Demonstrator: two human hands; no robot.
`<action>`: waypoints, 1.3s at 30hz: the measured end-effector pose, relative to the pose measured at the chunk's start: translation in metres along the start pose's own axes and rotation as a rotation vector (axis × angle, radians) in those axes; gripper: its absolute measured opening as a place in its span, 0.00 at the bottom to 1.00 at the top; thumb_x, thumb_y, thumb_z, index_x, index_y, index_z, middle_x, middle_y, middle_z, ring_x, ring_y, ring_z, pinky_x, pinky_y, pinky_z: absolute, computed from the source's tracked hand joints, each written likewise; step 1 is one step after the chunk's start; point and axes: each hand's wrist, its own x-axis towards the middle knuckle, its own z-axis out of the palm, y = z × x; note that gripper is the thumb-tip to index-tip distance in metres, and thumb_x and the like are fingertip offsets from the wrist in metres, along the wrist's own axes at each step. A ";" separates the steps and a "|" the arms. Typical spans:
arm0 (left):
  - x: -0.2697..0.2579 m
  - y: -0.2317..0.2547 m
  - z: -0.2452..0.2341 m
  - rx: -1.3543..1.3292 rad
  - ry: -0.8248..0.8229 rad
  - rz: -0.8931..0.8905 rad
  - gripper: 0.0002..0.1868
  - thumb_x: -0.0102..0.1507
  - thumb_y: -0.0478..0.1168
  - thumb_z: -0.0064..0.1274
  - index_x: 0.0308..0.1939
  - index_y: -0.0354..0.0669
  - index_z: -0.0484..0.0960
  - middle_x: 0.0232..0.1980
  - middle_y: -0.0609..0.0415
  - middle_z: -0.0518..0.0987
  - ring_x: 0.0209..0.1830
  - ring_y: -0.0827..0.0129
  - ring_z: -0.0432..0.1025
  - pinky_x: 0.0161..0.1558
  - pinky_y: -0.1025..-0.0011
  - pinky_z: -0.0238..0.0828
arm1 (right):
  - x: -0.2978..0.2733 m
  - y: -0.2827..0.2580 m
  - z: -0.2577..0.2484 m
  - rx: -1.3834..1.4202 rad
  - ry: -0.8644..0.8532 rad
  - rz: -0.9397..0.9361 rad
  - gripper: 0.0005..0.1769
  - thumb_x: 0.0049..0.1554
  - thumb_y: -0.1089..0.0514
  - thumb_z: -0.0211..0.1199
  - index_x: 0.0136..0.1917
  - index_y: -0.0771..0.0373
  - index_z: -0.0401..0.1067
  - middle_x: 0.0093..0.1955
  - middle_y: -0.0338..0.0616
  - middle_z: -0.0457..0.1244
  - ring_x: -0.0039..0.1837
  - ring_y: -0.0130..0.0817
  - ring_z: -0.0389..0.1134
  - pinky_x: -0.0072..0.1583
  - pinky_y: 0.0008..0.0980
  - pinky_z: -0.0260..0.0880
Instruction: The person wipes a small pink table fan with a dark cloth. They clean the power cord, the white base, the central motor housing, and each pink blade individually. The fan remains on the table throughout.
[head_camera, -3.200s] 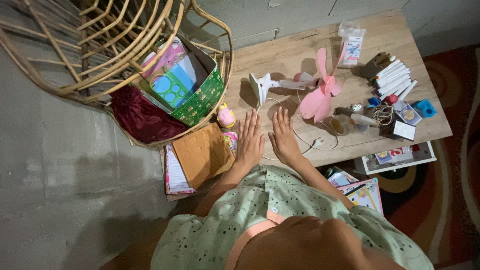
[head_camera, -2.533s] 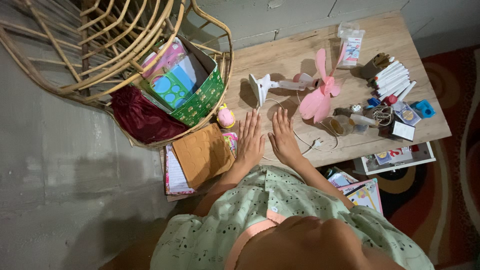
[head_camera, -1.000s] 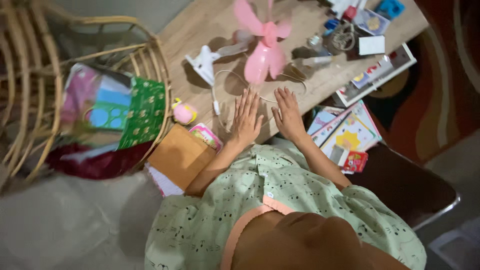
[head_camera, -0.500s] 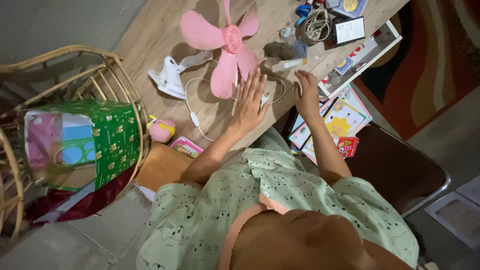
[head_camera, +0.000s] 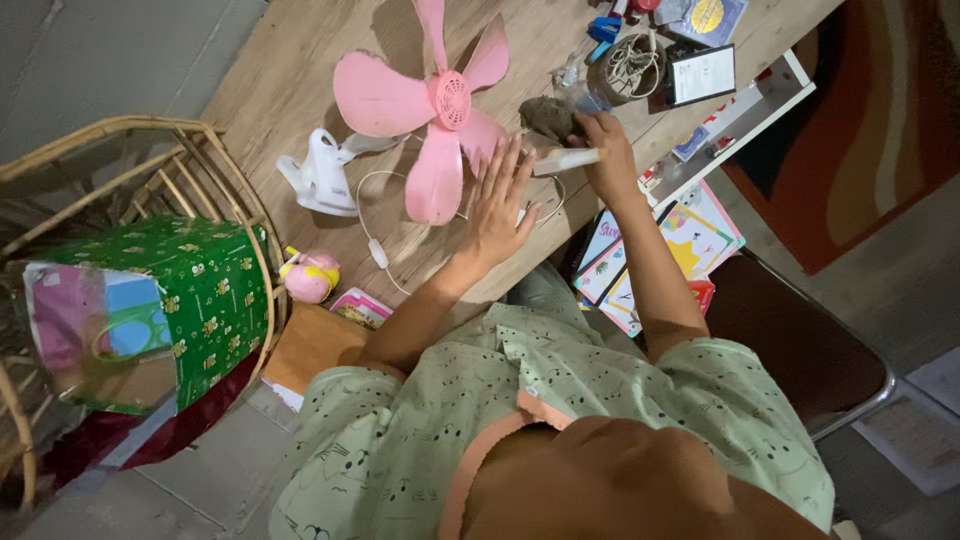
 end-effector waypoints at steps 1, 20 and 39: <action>0.003 0.000 -0.001 -0.002 0.002 0.003 0.45 0.66 0.43 0.57 0.81 0.40 0.50 0.85 0.42 0.45 0.86 0.45 0.39 0.83 0.43 0.30 | 0.001 0.002 0.001 0.000 -0.011 0.015 0.15 0.59 0.63 0.68 0.58 0.66 0.74 0.52 0.57 0.65 0.55 0.58 0.67 0.54 0.48 0.69; -0.013 0.009 -0.023 -0.105 0.122 0.085 0.35 0.71 0.41 0.52 0.80 0.42 0.56 0.84 0.45 0.52 0.86 0.48 0.45 0.84 0.47 0.37 | 0.000 -0.039 -0.095 0.697 0.245 -0.125 0.03 0.71 0.64 0.57 0.55 0.66 0.65 0.55 0.46 0.61 0.55 0.29 0.63 0.57 0.31 0.65; -0.117 -0.128 -0.112 0.184 0.282 -0.659 0.33 0.54 0.32 0.56 0.65 0.36 0.68 0.76 0.39 0.56 0.80 0.38 0.46 0.76 0.44 0.42 | -0.034 -0.170 0.040 0.883 -0.302 0.181 0.03 0.71 0.66 0.47 0.57 0.65 0.62 0.52 0.40 0.59 0.56 0.25 0.59 0.63 0.26 0.62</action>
